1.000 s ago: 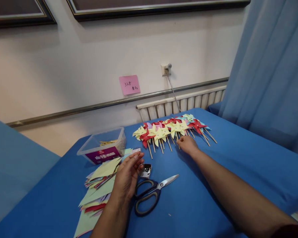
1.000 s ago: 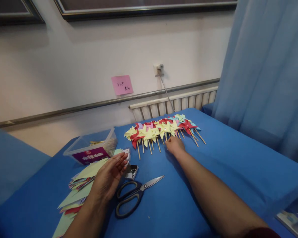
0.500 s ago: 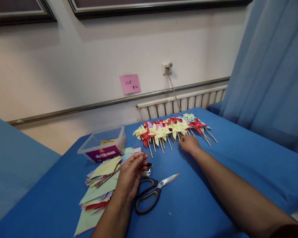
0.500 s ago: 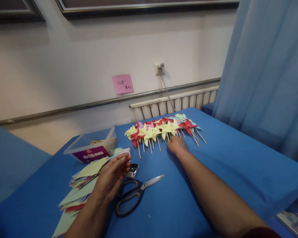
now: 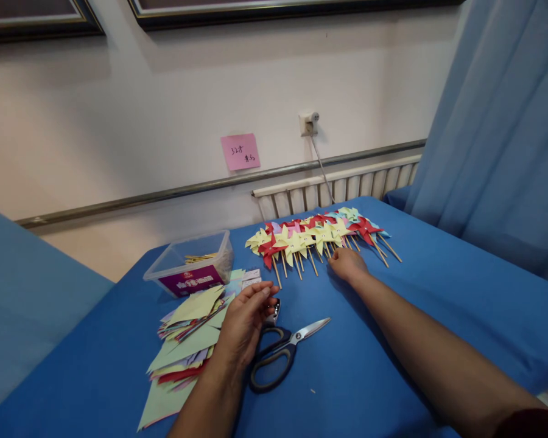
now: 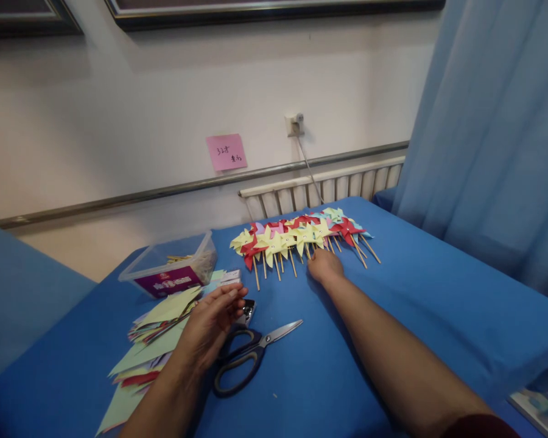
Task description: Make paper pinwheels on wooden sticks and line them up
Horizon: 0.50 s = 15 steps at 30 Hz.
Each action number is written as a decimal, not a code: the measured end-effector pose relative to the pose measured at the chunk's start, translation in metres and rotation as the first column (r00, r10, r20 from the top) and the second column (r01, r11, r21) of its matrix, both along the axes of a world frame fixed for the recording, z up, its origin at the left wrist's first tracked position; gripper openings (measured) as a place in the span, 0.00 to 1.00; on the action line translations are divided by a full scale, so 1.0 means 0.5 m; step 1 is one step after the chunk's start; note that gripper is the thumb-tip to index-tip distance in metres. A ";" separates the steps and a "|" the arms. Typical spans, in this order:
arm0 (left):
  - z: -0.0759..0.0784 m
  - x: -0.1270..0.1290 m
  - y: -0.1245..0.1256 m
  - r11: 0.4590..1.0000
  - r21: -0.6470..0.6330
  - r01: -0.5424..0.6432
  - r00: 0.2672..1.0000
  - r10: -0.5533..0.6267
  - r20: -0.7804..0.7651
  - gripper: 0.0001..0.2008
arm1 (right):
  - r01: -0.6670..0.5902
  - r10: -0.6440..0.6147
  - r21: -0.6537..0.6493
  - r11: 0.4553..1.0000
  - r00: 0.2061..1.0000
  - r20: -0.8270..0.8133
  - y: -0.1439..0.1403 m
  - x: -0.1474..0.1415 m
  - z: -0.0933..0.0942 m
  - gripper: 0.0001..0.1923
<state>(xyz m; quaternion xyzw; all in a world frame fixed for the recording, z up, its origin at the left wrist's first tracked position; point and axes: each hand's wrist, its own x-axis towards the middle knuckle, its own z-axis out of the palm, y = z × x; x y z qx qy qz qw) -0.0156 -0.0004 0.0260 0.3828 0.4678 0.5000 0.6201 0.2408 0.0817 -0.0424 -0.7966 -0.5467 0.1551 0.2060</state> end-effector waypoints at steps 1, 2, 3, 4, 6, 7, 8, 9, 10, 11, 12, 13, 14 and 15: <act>0.000 0.000 0.000 1.000 -0.002 0.003 1.000 -0.003 -0.001 0.15 | 0.010 -0.010 -0.003 1.000 1.000 0.006 0.000 0.002 0.001 0.10; 0.000 -0.001 0.000 1.000 -0.004 0.006 1.000 -0.006 -0.002 0.15 | 0.020 -0.020 -0.007 1.000 1.000 0.010 0.000 0.004 0.002 0.10; 0.000 -0.001 0.000 1.000 -0.006 0.011 1.000 -0.011 -0.003 0.15 | 0.029 -0.029 -0.012 1.000 0.999 0.015 0.001 0.006 0.002 0.10; 0.000 0.000 0.000 1.000 -0.008 0.014 1.000 -0.014 -0.004 0.15 | 0.036 -0.035 -0.016 0.999 0.999 0.018 0.001 0.007 0.002 0.10; 0.001 0.001 -0.001 1.000 -0.013 0.022 1.000 -0.022 -0.004 0.15 | 0.040 -0.040 -0.020 0.999 0.999 0.021 0.002 0.008 0.001 0.10; 0.001 0.001 -0.002 1.000 -0.015 0.026 1.000 -0.026 -0.004 0.16 | 0.040 -0.040 -0.021 0.999 0.999 0.023 0.002 0.008 0.000 0.10; 0.002 0.002 -0.002 0.999 -0.017 0.029 1.000 -0.029 -0.003 0.15 | 0.039 -0.038 -0.021 0.999 0.999 0.025 0.002 0.008 0.000 0.10; 0.002 0.003 -0.003 0.999 -0.017 0.031 1.000 -0.031 -0.001 0.15 | 0.038 -0.037 -0.021 0.999 0.999 0.027 0.002 0.007 0.000 0.10; 0.003 0.004 -0.004 0.999 -0.016 0.034 0.999 -0.034 0.000 0.15 | 0.037 -0.037 -0.019 0.999 0.999 0.030 0.001 0.007 0.001 0.10; 0.003 0.004 -0.005 0.999 -0.014 0.036 0.999 -0.036 0.000 0.15 | 0.038 -0.037 -0.018 0.999 0.999 0.032 0.001 0.007 0.002 0.10; 0.003 0.005 -0.005 0.999 -0.012 0.037 0.999 -0.037 0.000 0.15 | 0.039 -0.038 -0.017 0.999 0.999 0.035 0.000 0.007 0.003 0.10; 0.004 0.005 -0.006 0.999 -0.010 0.038 0.999 -0.038 -0.001 0.15 | 0.039 -0.038 -0.016 0.999 0.999 0.036 -0.001 0.008 0.005 0.10; 0.004 0.006 -0.006 0.999 -0.008 0.037 0.999 -0.037 -0.003 0.15 | 0.039 -0.038 -0.015 0.999 0.999 0.038 -0.003 0.008 0.006 0.10; 0.004 0.006 -0.006 0.999 -0.008 0.037 0.999 -0.037 -0.004 0.15 | 0.038 -0.037 -0.014 0.999 0.999 0.038 -0.003 0.009 0.007 0.10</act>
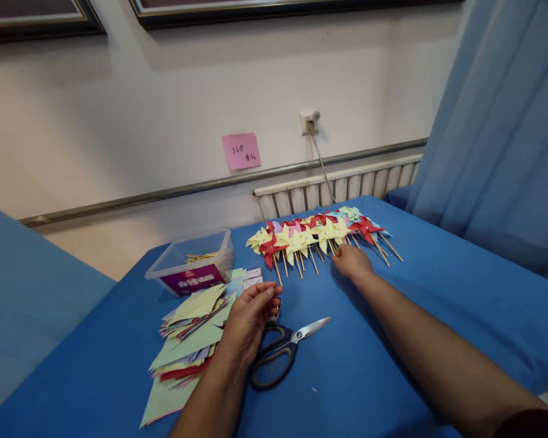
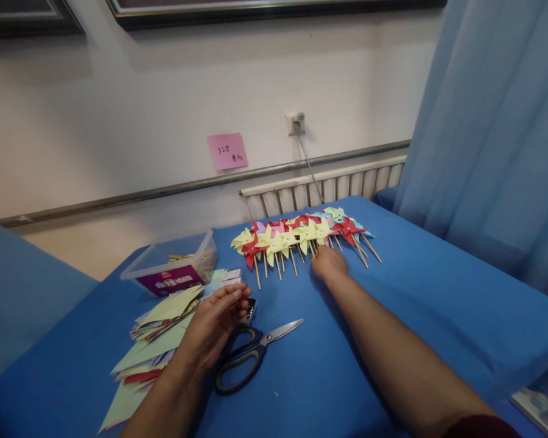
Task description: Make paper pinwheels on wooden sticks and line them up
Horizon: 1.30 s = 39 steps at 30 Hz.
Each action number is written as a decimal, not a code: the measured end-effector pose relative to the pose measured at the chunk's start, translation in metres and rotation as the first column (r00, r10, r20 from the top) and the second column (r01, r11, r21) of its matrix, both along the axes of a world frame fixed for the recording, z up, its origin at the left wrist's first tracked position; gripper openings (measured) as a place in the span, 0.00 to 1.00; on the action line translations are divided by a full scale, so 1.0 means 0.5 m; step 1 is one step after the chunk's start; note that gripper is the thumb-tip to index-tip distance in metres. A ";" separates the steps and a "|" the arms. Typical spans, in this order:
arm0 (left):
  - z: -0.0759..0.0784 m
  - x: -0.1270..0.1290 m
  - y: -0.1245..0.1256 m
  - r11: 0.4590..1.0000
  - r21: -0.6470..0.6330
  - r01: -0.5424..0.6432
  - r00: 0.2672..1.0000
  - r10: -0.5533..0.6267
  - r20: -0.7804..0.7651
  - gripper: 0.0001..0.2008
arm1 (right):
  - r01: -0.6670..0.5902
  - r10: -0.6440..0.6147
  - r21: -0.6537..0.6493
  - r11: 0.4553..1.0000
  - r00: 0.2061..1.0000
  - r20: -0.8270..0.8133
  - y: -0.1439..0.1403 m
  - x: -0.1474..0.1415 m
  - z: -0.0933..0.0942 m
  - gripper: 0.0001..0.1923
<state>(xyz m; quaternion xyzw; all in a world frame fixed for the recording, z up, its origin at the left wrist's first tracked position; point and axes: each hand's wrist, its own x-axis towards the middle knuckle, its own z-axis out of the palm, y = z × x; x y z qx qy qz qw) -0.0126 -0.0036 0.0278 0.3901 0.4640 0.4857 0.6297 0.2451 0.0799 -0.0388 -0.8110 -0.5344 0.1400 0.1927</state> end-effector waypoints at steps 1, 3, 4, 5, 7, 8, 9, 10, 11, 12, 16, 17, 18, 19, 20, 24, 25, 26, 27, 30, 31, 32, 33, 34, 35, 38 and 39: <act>0.000 0.000 0.000 1.000 0.000 0.000 1.000 0.000 -0.001 0.15 | -0.002 0.002 0.001 1.000 1.000 0.000 -0.001 0.000 0.001 0.10; -0.001 0.000 0.000 1.000 -0.001 0.001 1.000 -0.001 -0.003 0.14 | -0.007 0.007 0.002 1.000 1.000 -0.001 -0.002 0.000 0.002 0.09; -0.001 0.000 0.000 1.000 -0.001 0.002 1.000 -0.002 -0.003 0.14 | -0.008 0.008 0.002 1.000 1.000 -0.002 -0.002 -0.001 0.002 0.09; -0.002 0.000 0.000 1.000 -0.001 0.003 1.000 -0.003 -0.003 0.14 | -0.008 0.008 0.002 1.000 1.000 -0.002 -0.001 -0.001 0.002 0.09; -0.002 0.000 0.000 1.000 0.002 0.003 1.000 -0.003 0.000 0.14 | -0.009 0.009 0.004 1.000 1.000 -0.004 -0.001 -0.003 0.000 0.09; -0.002 0.000 0.000 1.000 0.003 0.002 1.000 -0.002 0.002 0.14 | -0.009 0.009 0.006 1.000 1.000 -0.005 0.000 -0.003 0.000 0.09; -0.002 0.000 0.000 1.000 0.003 0.001 1.000 -0.001 0.003 0.14 | -0.009 0.009 0.008 1.000 1.000 -0.006 0.000 -0.004 -0.001 0.10; -0.002 0.001 0.000 1.000 0.003 0.001 1.000 -0.001 0.004 0.14 | -0.008 0.008 0.010 1.000 1.000 -0.007 0.001 -0.004 -0.001 0.10; -0.002 0.000 0.000 1.000 0.001 0.002 1.000 -0.002 0.005 0.14 | -0.005 0.005 0.012 1.000 1.000 -0.007 0.001 -0.005 -0.001 0.10; -0.002 0.000 0.000 1.000 0.000 0.004 1.000 -0.004 0.003 0.14 | -0.002 0.002 0.013 1.000 1.000 -0.007 0.001 -0.005 -0.002 0.10; -0.004 -0.002 0.003 1.000 -0.005 0.015 1.000 -0.015 -0.011 0.15 | 0.016 -0.016 0.015 1.000 1.000 -0.003 0.002 -0.005 -0.001 0.10; -0.005 -0.003 0.003 1.000 -0.005 0.018 1.000 -0.018 -0.014 0.15 | 0.021 -0.021 0.015 1.000 1.000 -0.001 0.002 -0.005 0.000 0.10; -0.006 -0.003 0.003 1.000 -0.004 0.021 1.000 -0.021 -0.017 0.15 | 0.028 -0.028 0.015 0.999 1.000 0.001 0.003 -0.004 0.001 0.10; -0.006 -0.003 0.004 1.000 -0.005 0.022 1.000 -0.022 -0.018 0.15 | 0.035 -0.035 0.014 0.999 0.999 0.003 0.003 -0.003 0.001 0.11; -0.006 -0.003 0.004 1.000 -0.006 0.023 1.000 -0.023 -0.020 0.15 | 0.043 -0.043 0.012 0.999 0.999 0.006 0.003 -0.002 0.002 0.11; -0.005 0.000 0.002 1.000 -0.007 0.022 0.999 -0.023 -0.024 0.15 | 0.062 -0.062 -0.005 0.998 0.998 0.016 0.005 -0.001 0.001 0.12; -0.005 0.001 0.001 1.000 -0.006 0.026 0.999 -0.026 -0.025 0.15 | 0.062 -0.062 -0.009 0.998 0.998 0.017 0.006 -0.001 0.000 0.12; -0.005 0.001 0.001 1.000 -0.004 0.030 0.999 -0.030 -0.025 0.15 | 0.061 -0.061 -0.012 0.998 0.998 0.018 0.006 0.000 0.000 0.12; -0.005 0.001 0.001 0.999 -0.004 0.034 0.999 -0.034 -0.026 0.15 | 0.061 -0.060 -0.015 0.998 0.998 0.018 0.006 0.001 0.000 0.12; -0.006 0.001 0.001 0.999 -0.006 0.039 0.999 -0.039 -0.028 0.14 | 0.071 -0.070 -0.022 0.997 0.997 0.024 0.006 0.007 0.001 0.12; -0.007 0.000 0.000 0.999 -0.007 0.040 0.999 -0.040 -0.029 0.14 | 0.077 -0.077 -0.023 0.997 0.997 0.028 0.006 0.010 0.002 0.12; -0.007 0.000 0.000 0.999 -0.008 0.040 0.999 -0.040 -0.030 0.14 | 0.084 -0.083 -0.023 0.996 0.996 0.032 0.006 0.013 0.003 0.13; -0.006 0.001 -0.001 0.999 -0.008 0.039 0.999 -0.040 -0.032 0.14 | 0.089 -0.088 -0.024 0.996 0.995 0.036 0.005 0.016 0.004 0.13; -0.006 0.001 -0.001 0.999 -0.009 0.040 0.999 -0.040 -0.033 0.14 | 0.092 -0.091 -0.026 0.995 0.995 0.040 0.005 0.018 0.005 0.14; -0.006 0.002 -0.002 0.999 -0.010 0.041 0.999 -0.041 -0.034 0.14 | 0.092 -0.090 -0.029 0.995 0.995 0.043 0.006 0.019 0.005 0.14; -0.004 0.004 -0.004 0.999 -0.015 0.046 0.998 -0.047 -0.040 0.15 | 0.079 -0.077 -0.039 0.996 0.996 0.045 0.007 0.018 0.003 0.13; -0.004 0.004 -0.004 0.999 -0.016 0.049 0.998 -0.049 -0.041 0.14 | 0.073 -0.071 -0.041 0.996 0.996 0.045 0.007 0.016 0.003 0.13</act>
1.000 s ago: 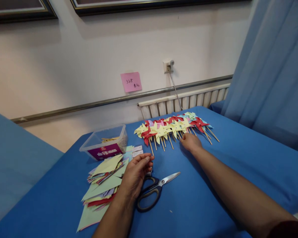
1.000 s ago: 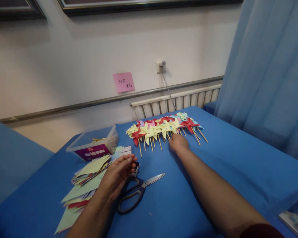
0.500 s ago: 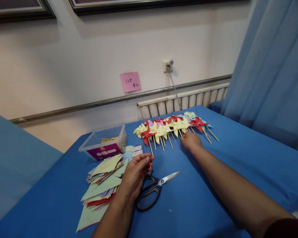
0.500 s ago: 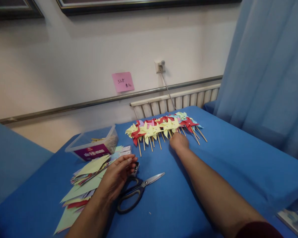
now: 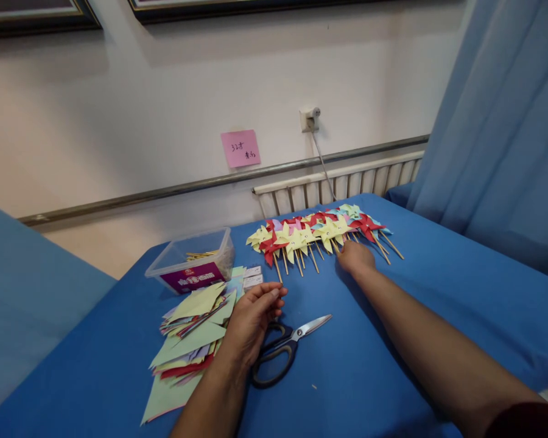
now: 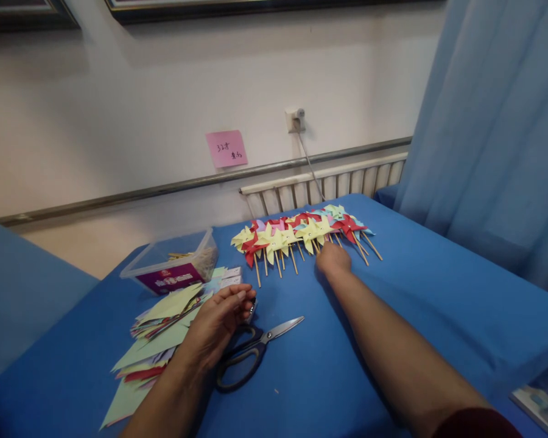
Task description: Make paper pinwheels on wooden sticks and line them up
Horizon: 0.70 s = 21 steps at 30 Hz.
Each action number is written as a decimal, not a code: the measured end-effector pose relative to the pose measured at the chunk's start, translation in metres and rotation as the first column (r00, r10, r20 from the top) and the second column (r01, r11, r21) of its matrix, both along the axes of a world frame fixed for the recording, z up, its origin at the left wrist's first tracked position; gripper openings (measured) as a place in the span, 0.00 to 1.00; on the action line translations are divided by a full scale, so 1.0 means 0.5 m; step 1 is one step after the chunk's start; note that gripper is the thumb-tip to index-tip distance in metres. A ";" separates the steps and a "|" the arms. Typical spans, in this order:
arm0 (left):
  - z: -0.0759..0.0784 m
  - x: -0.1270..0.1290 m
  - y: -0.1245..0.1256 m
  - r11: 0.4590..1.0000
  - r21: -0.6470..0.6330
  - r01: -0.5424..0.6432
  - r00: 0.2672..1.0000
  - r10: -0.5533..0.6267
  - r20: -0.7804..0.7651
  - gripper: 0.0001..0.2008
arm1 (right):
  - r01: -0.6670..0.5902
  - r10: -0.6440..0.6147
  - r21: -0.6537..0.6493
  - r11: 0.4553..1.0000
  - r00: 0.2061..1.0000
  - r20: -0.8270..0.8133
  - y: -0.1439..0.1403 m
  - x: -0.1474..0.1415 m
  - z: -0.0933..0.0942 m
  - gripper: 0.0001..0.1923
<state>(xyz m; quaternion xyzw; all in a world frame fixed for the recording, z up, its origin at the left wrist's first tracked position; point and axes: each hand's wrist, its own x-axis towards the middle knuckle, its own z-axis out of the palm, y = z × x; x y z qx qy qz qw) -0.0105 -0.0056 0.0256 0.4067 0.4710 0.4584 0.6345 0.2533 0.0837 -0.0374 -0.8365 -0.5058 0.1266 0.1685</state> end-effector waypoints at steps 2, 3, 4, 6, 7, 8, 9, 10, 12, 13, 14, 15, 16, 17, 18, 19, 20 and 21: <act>0.000 0.000 0.000 1.000 -0.002 0.003 1.000 -0.003 0.000 0.14 | -0.006 0.006 -0.004 1.000 1.000 -0.002 0.000 -0.002 -0.001 0.13; -0.001 0.000 0.000 1.000 -0.002 0.002 1.000 -0.002 0.001 0.14 | -0.008 0.007 -0.005 1.000 1.000 -0.003 0.000 -0.001 -0.001 0.12; -0.001 0.000 0.000 1.000 -0.001 0.001 1.000 -0.001 0.002 0.15 | -0.007 0.007 -0.006 1.000 1.000 -0.005 0.000 -0.001 0.000 0.13; -0.002 0.000 0.001 1.000 0.000 0.000 1.000 0.000 0.004 0.15 | -0.009 0.009 -0.009 1.000 1.000 -0.009 -0.001 0.001 0.002 0.13; -0.003 -0.001 0.001 1.000 -0.001 0.002 1.000 -0.002 0.004 0.15 | -0.012 0.012 -0.012 1.000 1.000 -0.012 -0.001 0.002 0.003 0.13; -0.003 -0.001 0.001 1.000 -0.002 0.005 1.000 -0.005 0.004 0.15 | -0.016 0.016 -0.016 1.000 1.000 -0.015 -0.001 0.003 0.004 0.12; -0.004 -0.001 0.001 1.000 -0.004 0.009 1.000 -0.009 0.004 0.15 | -0.021 0.021 -0.021 1.000 1.000 -0.018 -0.001 0.003 0.005 0.12; -0.004 -0.001 0.001 1.000 -0.007 0.014 1.000 -0.014 0.002 0.15 | -0.026 0.026 -0.025 0.999 0.999 -0.021 -0.001 0.004 0.005 0.12; -0.004 0.000 0.000 1.000 -0.011 0.021 1.000 -0.021 -0.002 0.15 | -0.035 0.034 -0.030 0.999 0.999 -0.023 -0.001 0.003 0.006 0.12; -0.004 0.000 0.000 1.000 -0.012 0.024 1.000 -0.024 -0.005 0.15 | -0.039 0.038 -0.032 0.999 0.999 -0.023 -0.001 0.003 0.006 0.12; -0.004 0.000 0.000 1.000 -0.011 0.026 1.000 -0.026 -0.007 0.15 | -0.041 0.040 -0.035 0.999 0.999 -0.022 -0.001 0.004 0.007 0.13; -0.003 0.000 -0.001 1.000 -0.011 0.028 1.000 -0.028 -0.010 0.15 | -0.042 0.041 -0.037 0.998 0.999 -0.020 -0.001 0.004 0.008 0.13; -0.003 0.000 -0.001 1.000 -0.009 0.029 0.999 -0.029 -0.013 0.15 | -0.040 0.039 -0.038 0.998 0.999 -0.017 -0.001 0.005 0.008 0.13; -0.003 0.000 -0.001 0.999 -0.008 0.031 0.999 -0.031 -0.015 0.16 | -0.036 0.036 -0.038 0.999 0.999 -0.014 -0.001 0.006 0.010 0.13; -0.003 0.001 -0.002 0.999 -0.007 0.033 0.999 -0.033 -0.015 0.16 | -0.031 0.031 -0.036 0.999 0.999 -0.011 -0.002 0.008 0.011 0.14; -0.002 0.001 -0.002 0.999 -0.007 0.036 0.999 -0.036 -0.015 0.16 | -0.025 0.024 -0.033 0.999 1.000 -0.008 -0.002 0.010 0.013 0.15; -0.002 0.001 -0.002 0.999 -0.007 0.039 0.999 -0.039 -0.015 0.16 | -0.019 0.019 -0.030 0.999 1.000 -0.005 -0.003 0.012 0.014 0.16; -0.003 0.001 -0.003 0.999 -0.008 0.044 0.999 -0.044 -0.015 0.16 | -0.016 0.016 -0.028 0.999 1.000 -0.005 -0.003 0.013 0.016 0.17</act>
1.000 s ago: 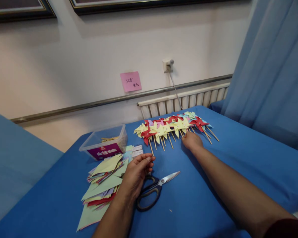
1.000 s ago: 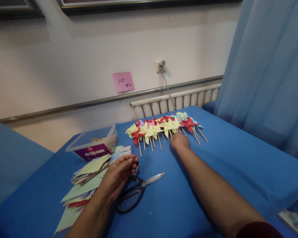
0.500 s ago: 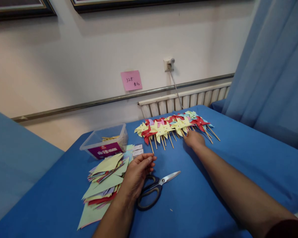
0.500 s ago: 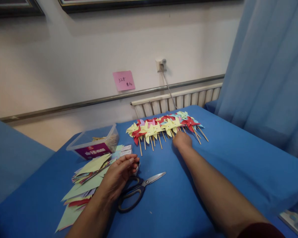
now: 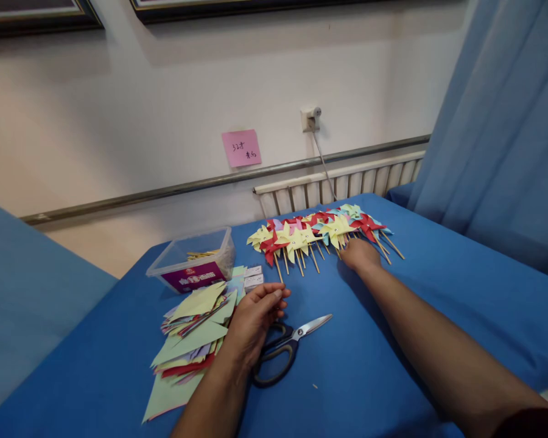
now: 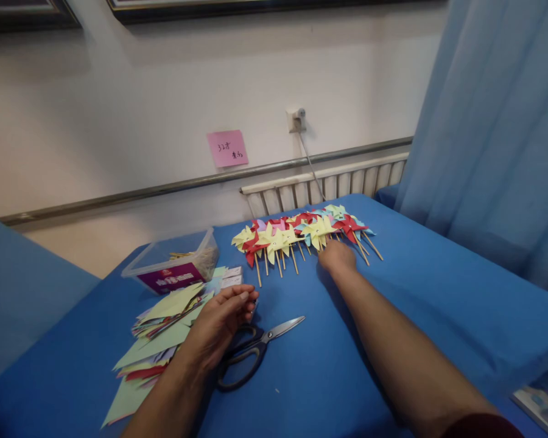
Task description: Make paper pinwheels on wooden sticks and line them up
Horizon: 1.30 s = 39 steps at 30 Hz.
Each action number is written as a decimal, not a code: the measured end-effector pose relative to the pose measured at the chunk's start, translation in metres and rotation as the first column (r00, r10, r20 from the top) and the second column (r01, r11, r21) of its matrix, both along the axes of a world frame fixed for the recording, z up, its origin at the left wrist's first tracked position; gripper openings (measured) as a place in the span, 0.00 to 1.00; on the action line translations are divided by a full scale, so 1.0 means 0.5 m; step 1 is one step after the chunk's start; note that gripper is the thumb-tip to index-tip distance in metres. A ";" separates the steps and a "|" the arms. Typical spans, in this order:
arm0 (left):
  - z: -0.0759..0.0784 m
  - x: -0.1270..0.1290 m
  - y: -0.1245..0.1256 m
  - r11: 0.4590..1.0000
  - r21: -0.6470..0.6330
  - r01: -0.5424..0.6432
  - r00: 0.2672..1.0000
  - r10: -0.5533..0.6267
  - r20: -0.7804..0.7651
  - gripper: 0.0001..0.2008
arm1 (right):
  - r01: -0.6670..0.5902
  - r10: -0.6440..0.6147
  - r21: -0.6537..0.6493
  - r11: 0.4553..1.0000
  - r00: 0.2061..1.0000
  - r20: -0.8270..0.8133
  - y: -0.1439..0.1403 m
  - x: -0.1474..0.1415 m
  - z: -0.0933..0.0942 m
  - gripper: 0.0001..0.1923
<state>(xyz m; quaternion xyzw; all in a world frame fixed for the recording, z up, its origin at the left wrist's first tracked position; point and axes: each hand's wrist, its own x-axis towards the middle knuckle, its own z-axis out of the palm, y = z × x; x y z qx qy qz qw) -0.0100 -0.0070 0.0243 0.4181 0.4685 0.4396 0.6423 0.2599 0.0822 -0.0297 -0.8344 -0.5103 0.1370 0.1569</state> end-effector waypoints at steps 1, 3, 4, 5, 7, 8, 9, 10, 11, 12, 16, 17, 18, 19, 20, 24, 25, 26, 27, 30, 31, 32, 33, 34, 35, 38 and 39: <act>0.000 0.000 0.000 1.000 0.000 0.004 1.000 -0.004 -0.002 0.16 | 0.000 0.000 0.002 1.000 1.000 -0.001 -0.001 0.001 0.001 0.17; 0.000 0.001 -0.001 1.000 0.002 0.013 1.000 -0.013 -0.012 0.15 | -0.007 0.007 0.009 1.000 1.000 -0.009 -0.002 0.002 0.002 0.16; 0.000 0.001 -0.002 1.000 0.004 0.017 1.000 -0.017 -0.020 0.15 | -0.012 0.012 0.015 1.000 1.000 -0.014 -0.002 0.001 0.002 0.15; 0.000 0.001 -0.002 1.000 0.006 0.021 0.999 -0.020 -0.028 0.14 | -0.016 0.016 0.023 1.000 1.000 -0.021 -0.002 0.000 0.002 0.14; 0.000 0.002 -0.003 1.000 0.011 0.028 0.999 -0.027 -0.040 0.14 | -0.021 0.023 0.042 0.999 0.999 -0.035 -0.002 -0.005 0.000 0.13; 0.000 0.002 -0.003 0.999 0.012 0.033 0.999 -0.032 -0.043 0.14 | -0.026 0.028 0.052 0.998 0.999 -0.044 -0.001 -0.009 -0.002 0.13; 0.000 0.002 -0.004 0.999 0.013 0.036 0.998 -0.035 -0.045 0.14 | -0.033 0.036 0.062 0.998 0.998 -0.055 0.000 -0.013 -0.004 0.12; 0.000 0.002 -0.004 0.999 0.014 0.039 0.998 -0.039 -0.047 0.14 | -0.041 0.046 0.072 0.997 0.997 -0.069 0.002 -0.018 -0.007 0.13; -0.001 0.002 -0.004 0.999 0.016 0.041 0.998 -0.040 -0.047 0.14 | -0.051 0.057 0.081 0.995 0.995 -0.083 0.004 -0.022 -0.010 0.13; -0.002 0.003 -0.004 0.999 0.017 0.044 0.998 -0.043 -0.048 0.14 | -0.059 0.067 0.087 0.994 0.993 -0.095 0.007 -0.026 -0.014 0.14; -0.005 0.003 -0.004 0.998 0.020 0.055 0.997 -0.054 -0.054 0.14 | -0.054 0.063 0.086 0.995 0.992 -0.110 0.016 -0.028 -0.026 0.14; -0.005 0.003 -0.004 0.998 0.021 0.055 0.997 -0.054 -0.056 0.14 | -0.049 0.058 0.082 0.995 0.992 -0.110 0.017 -0.026 -0.028 0.14; -0.006 0.003 -0.004 0.998 0.021 0.055 0.997 -0.054 -0.058 0.14 | -0.045 0.054 0.078 0.996 0.993 -0.109 0.018 -0.023 -0.029 0.13; -0.006 0.003 -0.004 0.998 0.021 0.056 0.997 -0.054 -0.060 0.15 | -0.045 0.053 0.075 0.996 0.993 -0.110 0.017 -0.021 -0.030 0.13; -0.006 0.004 -0.004 0.998 0.020 0.058 0.996 -0.057 -0.061 0.15 | -0.047 0.055 0.073 0.996 0.992 -0.111 0.017 -0.019 -0.031 0.13; -0.008 0.004 -0.003 0.997 0.015 0.070 0.995 -0.069 -0.067 0.14 | -0.054 0.064 0.082 0.995 0.991 -0.119 0.014 -0.022 -0.033 0.13; -0.009 0.004 -0.003 0.997 0.015 0.070 0.995 -0.069 -0.068 0.14 | -0.055 0.065 0.088 0.995 0.991 -0.121 0.014 -0.025 -0.034 0.13; -0.009 0.005 -0.002 0.998 0.014 0.069 0.995 -0.068 -0.070 0.14 | -0.055 0.066 0.092 0.994 0.990 -0.123 0.015 -0.028 -0.034 0.13; -0.009 0.005 -0.002 0.998 0.012 0.067 0.995 -0.066 -0.071 0.14 | -0.056 0.067 0.096 0.994 0.990 -0.125 0.015 -0.031 -0.034 0.13; -0.009 0.006 -0.003 0.998 0.003 0.064 0.995 -0.064 -0.071 0.14 | -0.057 0.071 0.106 0.993 0.989 -0.129 0.017 -0.039 -0.034 0.14; -0.009 0.006 -0.003 0.998 -0.001 0.066 0.995 -0.066 -0.072 0.14 | -0.058 0.072 0.109 0.992 0.989 -0.129 0.018 -0.042 -0.034 0.14; -0.009 0.007 -0.003 0.998 -0.004 0.069 0.995 -0.069 -0.075 0.14 | -0.061 0.075 0.111 0.992 0.989 -0.129 0.018 -0.044 -0.034 0.14; -0.010 0.007 -0.002 0.997 -0.007 0.072 0.994 -0.072 -0.079 0.14 | -0.064 0.079 0.113 0.992 0.989 -0.128 0.018 -0.046 -0.034 0.14; -0.010 0.006 -0.002 0.997 -0.010 0.074 0.994 -0.074 -0.083 0.13 | -0.068 0.083 0.113 0.991 0.988 -0.127 0.018 -0.048 -0.033 0.14; -0.010 0.006 -0.001 0.997 -0.011 0.074 0.993 -0.075 -0.087 0.13 | -0.072 0.086 0.113 0.991 0.988 -0.126 0.018 -0.049 -0.032 0.13; -0.011 0.007 0.001 0.998 -0.021 0.066 0.994 -0.067 -0.084 0.14 | -0.074 0.087 0.113 0.991 0.990 -0.115 0.017 -0.053 -0.029 0.10; -0.011 0.007 0.002 0.998 -0.026 0.061 0.995 -0.063 -0.082 0.14 | -0.072 0.085 0.114 0.991 0.990 -0.109 0.016 -0.055 -0.027 0.10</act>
